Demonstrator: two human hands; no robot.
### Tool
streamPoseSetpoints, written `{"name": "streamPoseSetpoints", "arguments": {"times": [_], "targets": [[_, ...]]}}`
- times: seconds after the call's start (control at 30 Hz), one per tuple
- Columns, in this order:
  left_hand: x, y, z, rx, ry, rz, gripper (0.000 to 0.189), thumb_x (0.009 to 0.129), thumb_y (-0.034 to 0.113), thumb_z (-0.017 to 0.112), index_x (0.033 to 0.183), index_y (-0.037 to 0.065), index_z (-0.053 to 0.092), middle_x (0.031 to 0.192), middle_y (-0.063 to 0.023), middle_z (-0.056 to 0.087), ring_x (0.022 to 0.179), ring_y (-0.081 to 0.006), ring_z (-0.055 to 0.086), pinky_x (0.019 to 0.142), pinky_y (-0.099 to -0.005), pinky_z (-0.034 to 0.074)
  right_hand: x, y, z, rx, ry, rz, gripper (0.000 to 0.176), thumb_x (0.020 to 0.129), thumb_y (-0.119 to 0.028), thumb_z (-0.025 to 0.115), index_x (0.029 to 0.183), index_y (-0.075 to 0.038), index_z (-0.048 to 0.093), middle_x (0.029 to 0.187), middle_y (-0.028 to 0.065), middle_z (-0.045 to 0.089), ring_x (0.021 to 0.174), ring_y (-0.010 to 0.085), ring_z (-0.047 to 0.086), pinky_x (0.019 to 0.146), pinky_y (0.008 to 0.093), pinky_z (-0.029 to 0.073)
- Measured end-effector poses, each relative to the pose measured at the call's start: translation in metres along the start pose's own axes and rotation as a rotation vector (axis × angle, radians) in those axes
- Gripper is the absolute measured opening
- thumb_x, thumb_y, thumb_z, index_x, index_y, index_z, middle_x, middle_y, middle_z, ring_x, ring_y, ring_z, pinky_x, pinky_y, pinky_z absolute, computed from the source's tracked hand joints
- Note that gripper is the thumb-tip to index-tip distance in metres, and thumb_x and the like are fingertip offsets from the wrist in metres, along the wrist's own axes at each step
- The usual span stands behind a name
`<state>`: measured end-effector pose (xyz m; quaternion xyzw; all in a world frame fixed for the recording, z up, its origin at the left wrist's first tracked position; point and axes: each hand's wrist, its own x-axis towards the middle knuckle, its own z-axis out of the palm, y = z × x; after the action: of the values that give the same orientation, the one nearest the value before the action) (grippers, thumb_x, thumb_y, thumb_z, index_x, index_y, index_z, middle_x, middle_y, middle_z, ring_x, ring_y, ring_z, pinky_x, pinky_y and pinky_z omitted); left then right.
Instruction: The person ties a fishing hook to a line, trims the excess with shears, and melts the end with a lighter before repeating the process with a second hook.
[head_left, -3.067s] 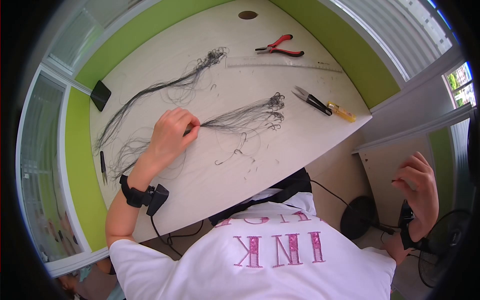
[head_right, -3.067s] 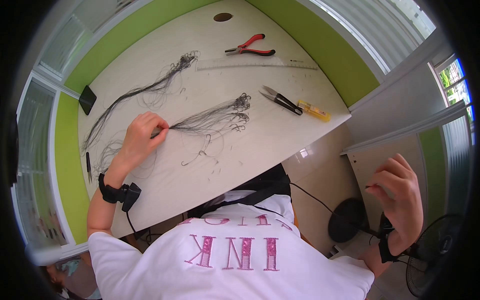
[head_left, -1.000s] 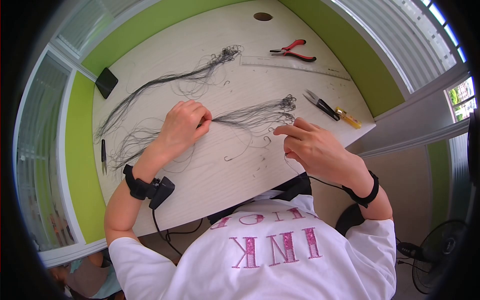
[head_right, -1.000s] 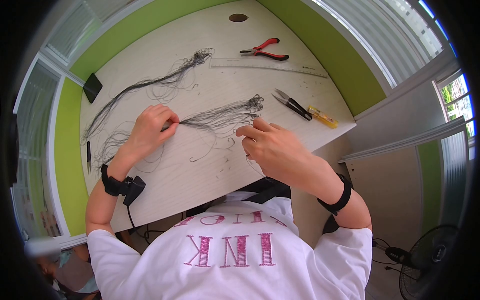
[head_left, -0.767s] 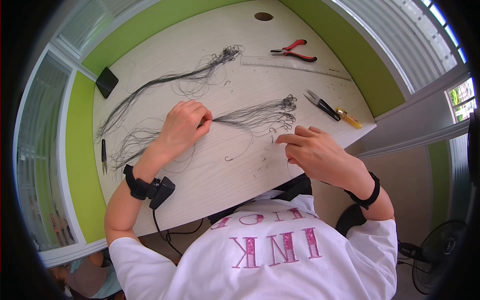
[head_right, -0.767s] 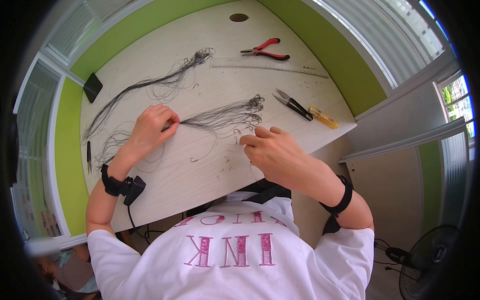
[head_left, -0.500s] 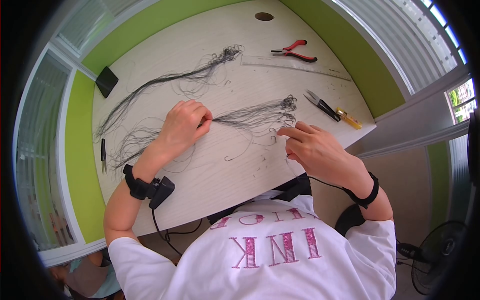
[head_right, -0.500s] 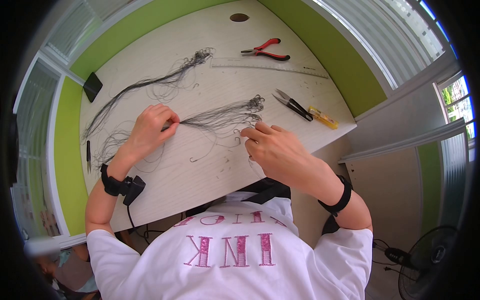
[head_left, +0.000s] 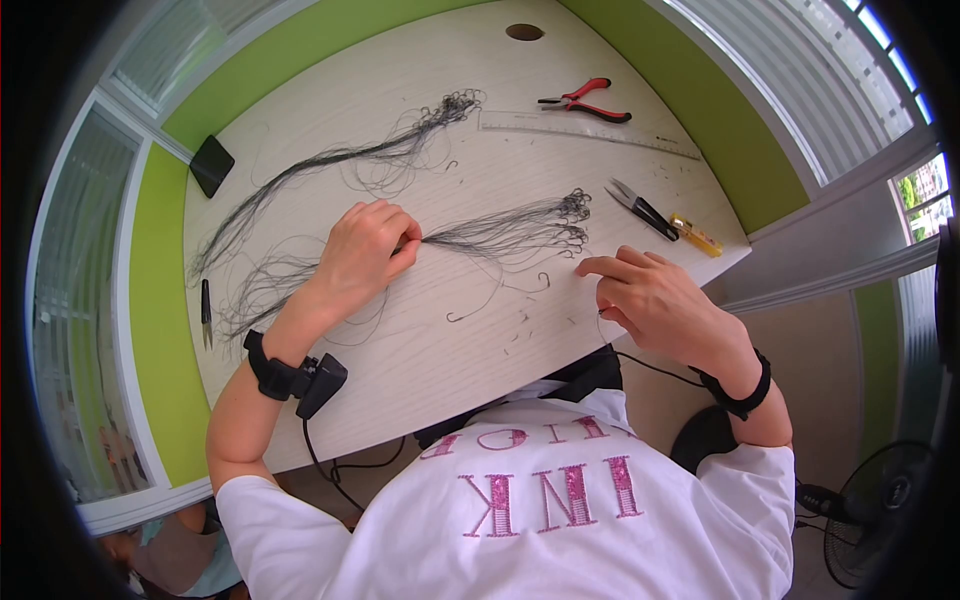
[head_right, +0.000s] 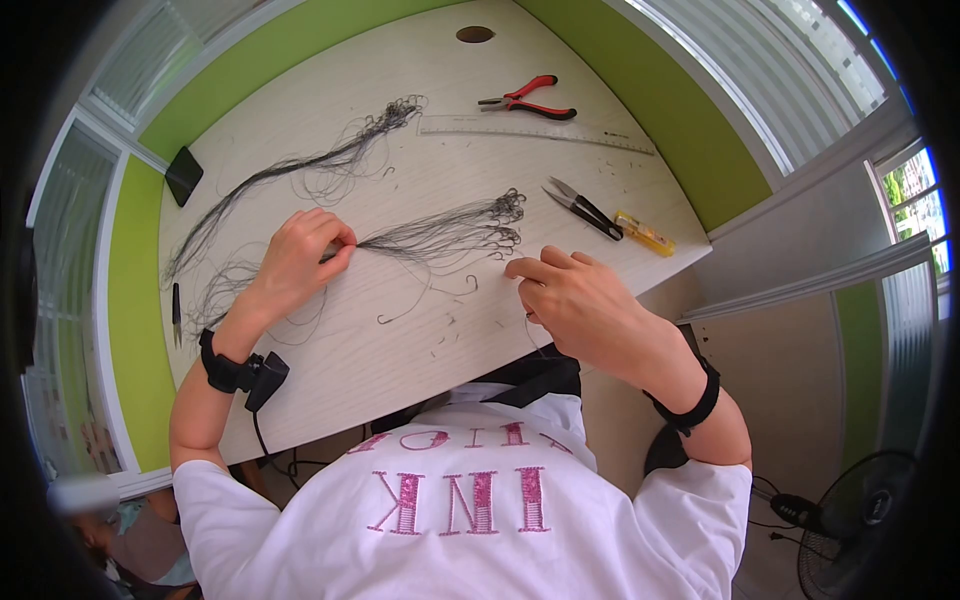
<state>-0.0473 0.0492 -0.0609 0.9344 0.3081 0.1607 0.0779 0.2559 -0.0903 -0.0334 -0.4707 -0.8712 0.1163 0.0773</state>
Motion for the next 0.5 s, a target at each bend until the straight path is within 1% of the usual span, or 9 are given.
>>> {"name": "streamPoseSetpoints", "arguments": {"times": [0.07,0.2,0.27,0.3,0.4,0.5], "targets": [[0.000,0.000,0.000,-0.004,0.005,0.003,0.008,0.076,0.007,0.064,0.075,0.002,0.058,0.076,-0.0067,0.060,0.077,-0.0220,0.057,0.074,-0.0328,0.044,-0.005,0.002,-0.008,-0.087,-0.011,0.105,0.006,0.073,-0.003,0.065,0.077,-0.001,0.061,0.113,0.0047,0.058,0.094,0.0206,0.053,0.078,0.0302,0.046],[0.000,0.001,0.000,0.001,0.011,0.007,0.007,0.075,0.007,0.064,0.075,0.002,0.058,0.075,-0.0069,0.060,0.076,-0.0223,0.057,0.074,-0.0328,0.044,-0.004,-0.002,-0.012,-0.085,0.024,0.147,0.006,0.073,-0.004,0.065,0.078,-0.001,0.061,0.114,0.0051,0.058,0.096,0.0207,0.053,0.080,0.0305,0.046],[0.000,0.001,0.000,0.003,0.008,0.008,0.007,0.075,0.007,0.064,0.076,0.002,0.058,0.075,-0.0069,0.060,0.076,-0.0224,0.057,0.074,-0.0327,0.044,0.001,-0.008,-0.004,-0.006,0.015,0.015,0.006,0.073,-0.002,0.064,0.078,-0.001,0.061,0.117,0.0051,0.057,0.098,0.0201,0.052,0.080,0.0302,0.046],[0.000,0.001,0.000,0.003,0.011,0.012,0.007,0.075,0.007,0.064,0.076,0.002,0.058,0.075,-0.0069,0.060,0.076,-0.0225,0.057,0.074,-0.0327,0.044,0.004,-0.010,0.001,-0.005,0.016,0.016,0.006,0.073,-0.002,0.064,0.078,-0.001,0.061,0.117,0.0051,0.057,0.098,0.0201,0.052,0.080,0.0302,0.046],[0.000,0.001,-0.001,0.005,0.013,0.014,0.007,0.076,0.007,0.064,0.075,0.002,0.058,0.075,-0.0069,0.060,0.076,-0.0225,0.057,0.074,-0.0327,0.044,0.011,-0.014,0.010,0.010,-0.022,-0.082,0.007,0.072,-0.003,0.064,0.078,-0.001,0.061,0.123,0.0047,0.054,0.098,0.0190,0.051,0.080,0.0295,0.046],[0.000,0.001,0.000,0.001,0.014,0.013,0.008,0.076,0.007,0.064,0.075,0.002,0.058,0.075,-0.0069,0.060,0.076,-0.0225,0.057,0.074,-0.0328,0.043,0.011,-0.013,0.011,-0.038,-0.027,-0.098,0.009,0.070,-0.002,0.064,0.078,0.000,0.061,0.123,0.0057,0.054,0.098,0.0194,0.051,0.080,0.0295,0.046]]}}
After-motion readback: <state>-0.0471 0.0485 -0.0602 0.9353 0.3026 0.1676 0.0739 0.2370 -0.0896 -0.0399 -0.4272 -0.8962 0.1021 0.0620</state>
